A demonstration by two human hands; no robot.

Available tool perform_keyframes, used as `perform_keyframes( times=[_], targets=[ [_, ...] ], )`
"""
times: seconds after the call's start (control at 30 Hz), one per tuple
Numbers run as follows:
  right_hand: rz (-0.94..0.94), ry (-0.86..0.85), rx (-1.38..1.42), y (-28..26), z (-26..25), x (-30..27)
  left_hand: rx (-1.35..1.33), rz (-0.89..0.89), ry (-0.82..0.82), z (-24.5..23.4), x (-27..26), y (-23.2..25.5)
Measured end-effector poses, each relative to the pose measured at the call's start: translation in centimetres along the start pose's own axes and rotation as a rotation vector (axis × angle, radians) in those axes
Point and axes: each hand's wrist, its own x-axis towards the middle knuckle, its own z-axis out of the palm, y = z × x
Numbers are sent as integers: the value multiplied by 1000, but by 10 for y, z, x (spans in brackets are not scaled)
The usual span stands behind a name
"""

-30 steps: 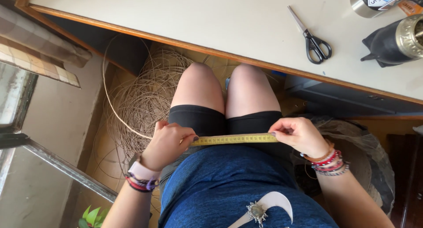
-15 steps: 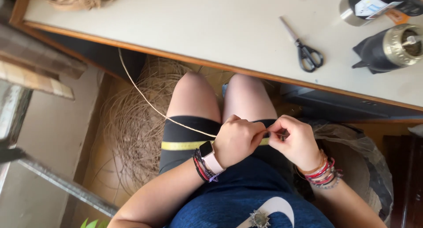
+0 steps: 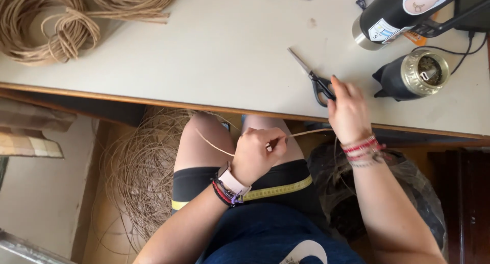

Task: Measuring and cutting strips of wicker material using a tape measure and scissors

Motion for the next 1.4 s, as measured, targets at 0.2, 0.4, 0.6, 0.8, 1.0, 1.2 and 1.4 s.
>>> perform_keyframes(
  times=[0.2,0.4,0.6,0.8,1.0,1.2,1.4],
  targets=[
    [138,-152,-239,23,38,10,-34,-57,20,-17,8,-3],
    [489,-399,972,-76,-98,12,-118,-170,107,-52,-5,-4],
    [410,-1135,1586,-80,-66,-77,-108,-127,159,-91,-29,2],
    [374,-1014,1590,-140,-82,-70,-209,-109,32,-103,-54,32],
    [218,-816,1220,-161,-86,-73,-141,-23,11,-105,-71,44],
    [328,-947,1494,-171,-110,-76,-819,214,-348,-124,-73,30],
    [352,-949,1558,-166,-111,-74,-825,172,-226,-101,-81,20]
  ],
)
